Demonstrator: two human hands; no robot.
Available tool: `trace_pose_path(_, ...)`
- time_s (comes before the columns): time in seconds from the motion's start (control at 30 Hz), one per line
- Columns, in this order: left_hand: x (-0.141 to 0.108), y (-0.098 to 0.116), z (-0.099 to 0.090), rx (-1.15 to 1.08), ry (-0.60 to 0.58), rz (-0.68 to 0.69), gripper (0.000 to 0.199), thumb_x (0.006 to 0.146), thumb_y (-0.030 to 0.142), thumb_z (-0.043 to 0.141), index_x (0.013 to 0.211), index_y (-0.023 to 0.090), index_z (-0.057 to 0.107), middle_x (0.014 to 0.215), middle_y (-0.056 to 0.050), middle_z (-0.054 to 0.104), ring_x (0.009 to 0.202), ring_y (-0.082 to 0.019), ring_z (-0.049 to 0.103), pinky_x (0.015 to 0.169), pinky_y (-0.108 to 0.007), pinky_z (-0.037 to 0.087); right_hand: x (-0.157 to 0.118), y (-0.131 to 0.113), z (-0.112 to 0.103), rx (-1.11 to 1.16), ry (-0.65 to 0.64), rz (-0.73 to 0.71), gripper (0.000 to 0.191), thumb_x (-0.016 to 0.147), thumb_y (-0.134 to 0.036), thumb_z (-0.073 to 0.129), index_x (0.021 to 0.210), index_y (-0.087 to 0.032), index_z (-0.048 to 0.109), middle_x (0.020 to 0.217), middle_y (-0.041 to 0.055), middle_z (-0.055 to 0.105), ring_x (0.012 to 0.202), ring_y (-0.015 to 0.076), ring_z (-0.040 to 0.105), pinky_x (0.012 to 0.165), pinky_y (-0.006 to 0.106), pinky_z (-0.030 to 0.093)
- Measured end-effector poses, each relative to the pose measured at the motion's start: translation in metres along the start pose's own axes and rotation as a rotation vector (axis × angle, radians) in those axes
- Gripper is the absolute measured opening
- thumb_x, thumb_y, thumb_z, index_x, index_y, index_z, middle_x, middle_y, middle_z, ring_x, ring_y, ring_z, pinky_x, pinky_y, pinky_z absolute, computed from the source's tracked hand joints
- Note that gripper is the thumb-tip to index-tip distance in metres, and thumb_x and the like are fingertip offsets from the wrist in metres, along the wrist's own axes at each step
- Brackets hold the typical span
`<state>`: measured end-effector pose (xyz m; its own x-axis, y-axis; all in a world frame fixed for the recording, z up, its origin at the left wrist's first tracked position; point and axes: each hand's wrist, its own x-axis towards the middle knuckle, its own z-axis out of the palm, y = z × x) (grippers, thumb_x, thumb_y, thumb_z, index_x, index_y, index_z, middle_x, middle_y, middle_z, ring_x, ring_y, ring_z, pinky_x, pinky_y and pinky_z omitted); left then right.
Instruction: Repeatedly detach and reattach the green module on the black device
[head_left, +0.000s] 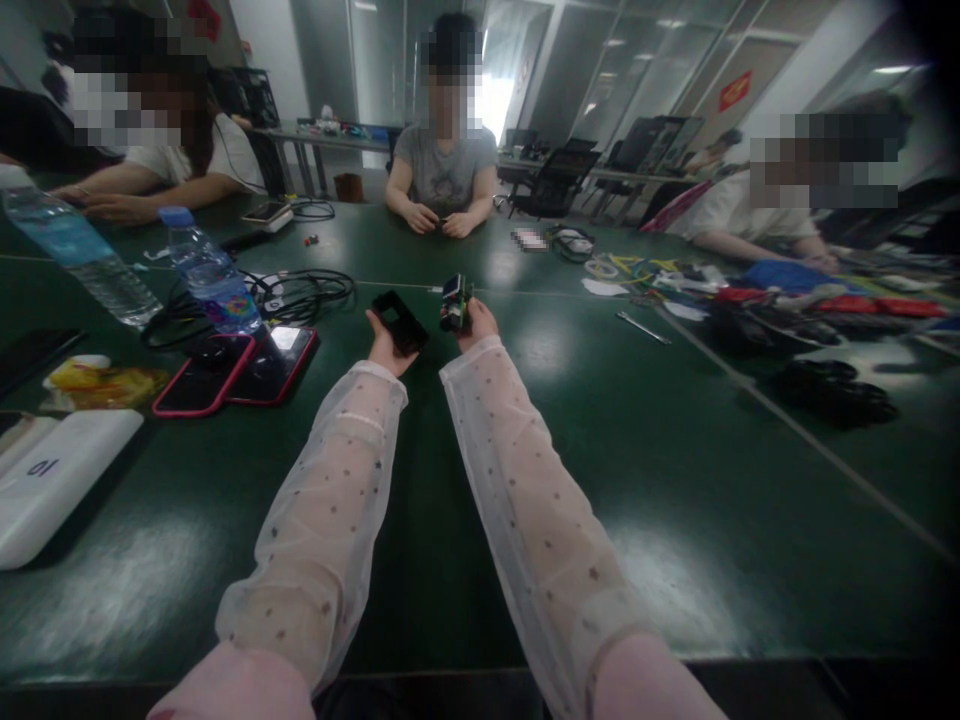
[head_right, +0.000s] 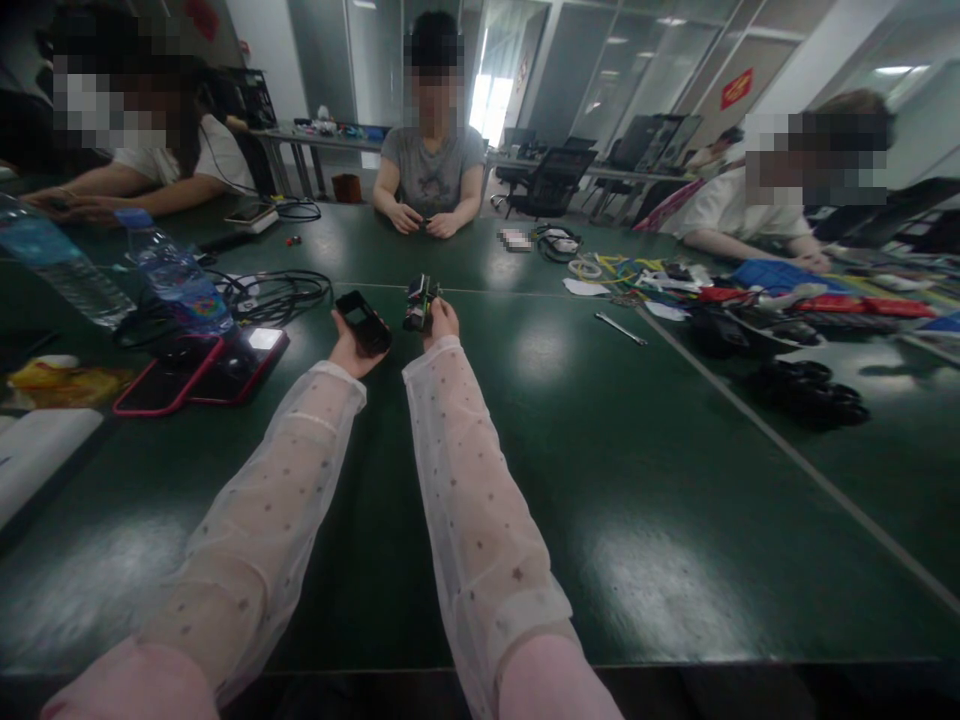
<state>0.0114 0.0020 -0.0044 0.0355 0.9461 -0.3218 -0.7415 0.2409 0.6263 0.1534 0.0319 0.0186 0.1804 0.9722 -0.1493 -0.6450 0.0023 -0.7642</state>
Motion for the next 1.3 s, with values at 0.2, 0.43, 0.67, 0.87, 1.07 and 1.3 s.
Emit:
trace_pose_path(0.2, 0.002, -0.003, -0.001, -0.006, 0.0, -0.007, 0.085, 0.077, 0.086, 0.019, 0.106, 0.017, 0.06, 0.087, -0.01, 0.068, 0.088, -0.022, 0.065, 0.076, -0.031, 0.053, -0.006, -0.007, 0.024, -0.105, -0.182, -0.131, 0.012, 0.091, -0.027, 0.052, 0.099, -0.025, 0.06, 0.083, -0.004, 0.066, 0.081, 0.008, 0.068, 0.075, 0.024, 0.058)
trace_pose_path(0.43, 0.0, -0.005, -0.002, -0.056, -0.272, 0.016, 0.084, 0.081, 0.082, 0.018, 0.116, 0.018, 0.06, 0.106, -0.013, 0.068, 0.108, -0.026, 0.061, 0.091, -0.039, 0.049, -0.042, 0.0, 0.045, -0.331, -0.369, -0.208, 0.012, 0.083, -0.015, 0.061, 0.088, -0.025, 0.062, 0.086, -0.0033, 0.065, 0.104, 0.0133, 0.062, 0.095, 0.032, 0.052)
trace_pose_path(0.67, -0.006, -0.004, 0.001, -0.112, -0.229, 0.017, 0.075, 0.086, 0.076, 0.023, 0.12, 0.019, 0.056, 0.11, -0.012, 0.067, 0.109, -0.026, 0.06, 0.091, -0.04, 0.048, -0.056, 0.005, 0.047, -0.593, -0.387, -0.428, 0.027, 0.067, 0.0, 0.069, 0.077, -0.025, 0.064, 0.087, -0.0002, 0.061, 0.117, 0.0227, 0.052, 0.112, 0.047, 0.035)
trace_pose_path(0.87, -0.007, -0.004, 0.002, 0.003, -0.195, 0.036, 0.075, 0.084, 0.078, 0.025, 0.125, 0.022, 0.056, 0.11, -0.011, 0.067, 0.109, -0.027, 0.061, 0.086, -0.041, 0.051, -0.055, 0.008, 0.043, -0.658, -0.416, -0.415, 0.027, 0.067, 0.0, 0.068, 0.077, -0.024, 0.064, 0.095, 0.0018, 0.061, 0.119, 0.0225, 0.051, 0.11, 0.044, 0.039)
trace_pose_path(1.07, -0.003, -0.003, -0.002, -0.035, -0.163, 0.007, 0.08, 0.084, 0.078, 0.017, 0.126, 0.021, 0.056, 0.109, -0.013, 0.067, 0.106, -0.027, 0.062, 0.083, -0.04, 0.052, -0.04, 0.004, 0.041, -0.515, -0.387, -0.31, 0.014, 0.077, -0.01, 0.066, 0.079, -0.024, 0.065, 0.092, -0.0002, 0.064, 0.106, 0.0153, 0.06, 0.099, 0.034, 0.05)
trace_pose_path(1.3, 0.001, 0.001, -0.004, -0.007, 0.066, -0.048, 0.082, 0.082, 0.08, 0.016, 0.122, 0.021, 0.057, 0.102, -0.012, 0.068, 0.1, -0.026, 0.063, 0.078, -0.036, 0.054, -0.017, 0.009, 0.013, -0.213, -0.201, 0.033, 0.011, 0.092, -0.017, 0.053, 0.085, -0.021, 0.061, 0.066, -0.0031, 0.064, 0.063, 0.0089, 0.064, 0.07, 0.026, 0.058)
